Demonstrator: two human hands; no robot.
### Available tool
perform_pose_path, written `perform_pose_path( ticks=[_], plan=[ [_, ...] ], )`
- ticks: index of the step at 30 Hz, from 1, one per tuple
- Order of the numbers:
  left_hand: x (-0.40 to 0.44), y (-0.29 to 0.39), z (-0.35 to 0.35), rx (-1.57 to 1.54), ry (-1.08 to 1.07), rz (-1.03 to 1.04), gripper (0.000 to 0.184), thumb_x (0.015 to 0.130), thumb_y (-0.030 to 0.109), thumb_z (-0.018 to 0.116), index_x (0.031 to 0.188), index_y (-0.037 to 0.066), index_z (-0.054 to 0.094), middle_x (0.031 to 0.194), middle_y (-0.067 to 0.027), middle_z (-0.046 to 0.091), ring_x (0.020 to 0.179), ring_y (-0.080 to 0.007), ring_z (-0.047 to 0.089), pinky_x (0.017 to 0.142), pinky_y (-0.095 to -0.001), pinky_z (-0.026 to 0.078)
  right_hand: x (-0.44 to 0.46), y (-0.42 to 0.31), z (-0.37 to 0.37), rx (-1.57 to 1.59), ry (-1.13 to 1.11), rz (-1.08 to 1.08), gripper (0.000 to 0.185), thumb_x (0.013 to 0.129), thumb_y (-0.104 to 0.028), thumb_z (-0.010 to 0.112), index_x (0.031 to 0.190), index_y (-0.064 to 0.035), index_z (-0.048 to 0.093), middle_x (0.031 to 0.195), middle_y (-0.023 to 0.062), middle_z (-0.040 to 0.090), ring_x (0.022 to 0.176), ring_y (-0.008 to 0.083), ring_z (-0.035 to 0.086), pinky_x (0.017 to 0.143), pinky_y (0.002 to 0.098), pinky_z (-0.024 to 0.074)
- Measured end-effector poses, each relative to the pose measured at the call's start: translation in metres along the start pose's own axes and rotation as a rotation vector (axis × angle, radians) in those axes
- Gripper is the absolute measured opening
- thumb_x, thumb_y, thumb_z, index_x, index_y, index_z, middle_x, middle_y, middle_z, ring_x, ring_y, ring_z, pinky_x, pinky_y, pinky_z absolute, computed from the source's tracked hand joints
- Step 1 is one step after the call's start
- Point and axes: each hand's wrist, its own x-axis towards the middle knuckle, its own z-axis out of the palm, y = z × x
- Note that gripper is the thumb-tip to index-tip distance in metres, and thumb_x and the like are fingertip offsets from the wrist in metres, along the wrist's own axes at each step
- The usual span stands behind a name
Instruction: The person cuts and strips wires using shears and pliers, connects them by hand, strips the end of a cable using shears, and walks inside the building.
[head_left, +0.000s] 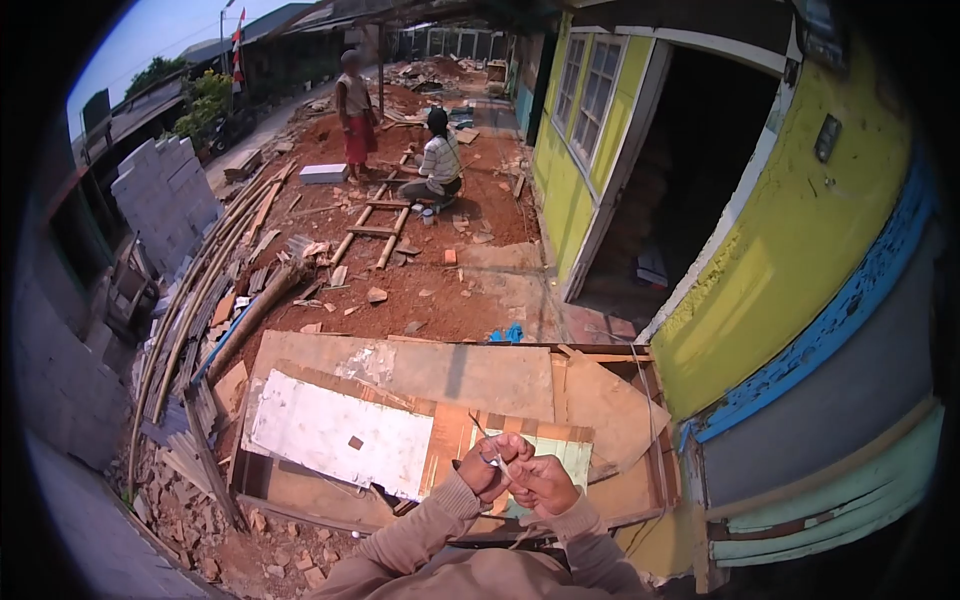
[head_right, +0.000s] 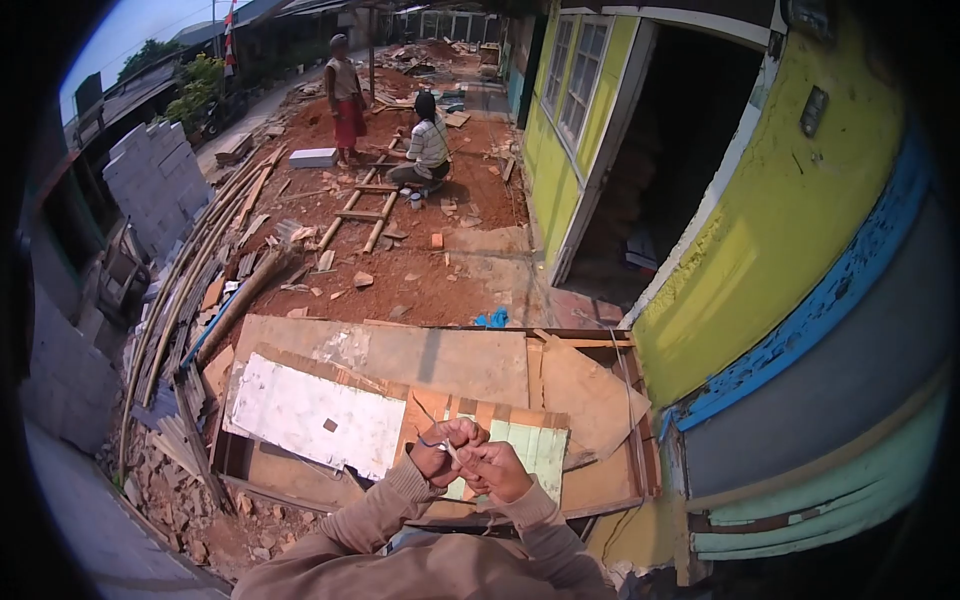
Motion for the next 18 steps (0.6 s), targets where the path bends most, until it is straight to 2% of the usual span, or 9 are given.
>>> perform_pose_path(
  ticks=[1,2,4,6,8,9,13,16,18],
  plan=[
    [-0.001,0.001,-0.010,0.169,0.040,0.085,0.024,0.100,0.020,0.053,0.099,-0.003,0.060,0.103,-0.0118,0.062,0.098,-0.0211,0.058,0.091,-0.0363,0.047,0.000,-0.010,0.009,-0.005,0.093,-0.043,0.026,0.100,-0.021,0.058,0.097,0.0035,0.063,0.067,-0.0002,0.048,0.049,0.0044,0.036,0.043,0.0200,0.0263],
    [-0.005,-0.003,-0.009,0.169,0.046,0.085,0.024,0.100,0.020,0.053,0.099,-0.003,0.060,0.103,-0.0118,0.062,0.098,-0.0211,0.058,0.091,-0.0363,0.047,0.000,-0.007,0.011,-0.001,0.092,-0.039,0.026,0.100,-0.021,0.058,0.097,0.0035,0.063,0.067,-0.0001,0.048,0.049,0.0044,0.036,0.043,0.0200,0.0263],
    [-0.002,-0.005,0.009,0.201,0.270,0.333,0.029,0.102,0.020,0.049,0.112,-0.004,0.060,0.111,-0.0144,0.063,0.105,-0.0233,0.060,0.091,-0.0345,0.048,0.008,-0.009,0.011,0.008,0.370,-0.192,0.029,0.100,-0.024,0.058,0.098,0.0051,0.062,0.066,-0.0014,0.048,0.046,0.0035,0.034,0.042,0.0199,0.0284],
    [-0.001,-0.009,0.014,0.206,0.341,0.338,0.028,0.100,0.018,0.054,0.116,-0.004,0.061,0.110,-0.0156,0.064,0.100,-0.0225,0.061,0.085,-0.0322,0.050,0.010,-0.001,0.005,0.007,0.375,-0.215,0.028,0.100,-0.024,0.058,0.100,0.0031,0.062,0.067,0.0000,0.051,0.046,0.0035,0.037,0.041,0.0198,0.0300],
    [-0.003,-0.016,0.014,0.655,0.541,0.388,0.028,0.095,0.012,0.062,0.116,-0.006,0.061,0.106,-0.0129,0.068,0.095,-0.0185,0.064,0.084,-0.0303,0.051,0.012,0.007,0.009,-0.075,0.442,-0.277,0.026,0.100,-0.024,0.058,0.098,0.0009,0.063,0.069,0.0006,0.053,0.047,0.0040,0.039,0.042,0.0203,0.0315],
    [-0.004,-0.014,0.013,0.602,0.548,0.368,0.027,0.091,0.007,0.068,0.113,-0.007,0.064,0.100,-0.0102,0.070,0.089,-0.0152,0.064,0.081,-0.0285,0.051,0.012,0.012,0.010,-0.076,0.443,-0.271,0.026,0.100,-0.024,0.058,0.098,0.0009,0.063,0.069,0.0006,0.053,0.047,0.0040,0.039,0.042,0.0203,0.0315],
    [-0.011,-0.007,0.007,0.719,0.537,0.320,0.024,0.093,0.011,0.067,0.110,-0.006,0.067,0.104,-0.0115,0.069,0.090,-0.0150,0.065,0.082,-0.0274,0.053,0.016,0.023,0.018,-0.199,0.436,-0.265,0.025,0.101,-0.023,0.057,0.092,0.0000,0.062,0.069,0.0014,0.055,0.049,0.0055,0.044,0.043,0.0211,0.0339],
    [-0.017,-0.007,0.008,0.516,0.505,0.233,0.022,0.096,0.013,0.063,0.105,-0.006,0.069,0.103,-0.0122,0.070,0.085,-0.0152,0.064,0.078,-0.0273,0.053,0.016,0.032,0.015,-0.295,0.482,-0.288,0.024,0.101,-0.019,0.056,0.090,0.0012,0.062,0.069,0.0022,0.057,0.052,0.0084,0.049,0.045,0.0227,0.0377],
    [-0.018,-0.009,0.005,0.630,0.472,0.238,0.023,0.097,0.014,0.060,0.105,-0.006,0.069,0.101,-0.0111,0.069,0.080,-0.0158,0.063,0.073,-0.0297,0.053,0.019,0.039,0.011,-0.565,0.538,-0.521,0.018,0.098,-0.015,0.062,0.090,0.0020,0.062,0.068,0.0025,0.058,0.054,0.0081,0.053,0.047,0.0234,0.0410]
  ],
)
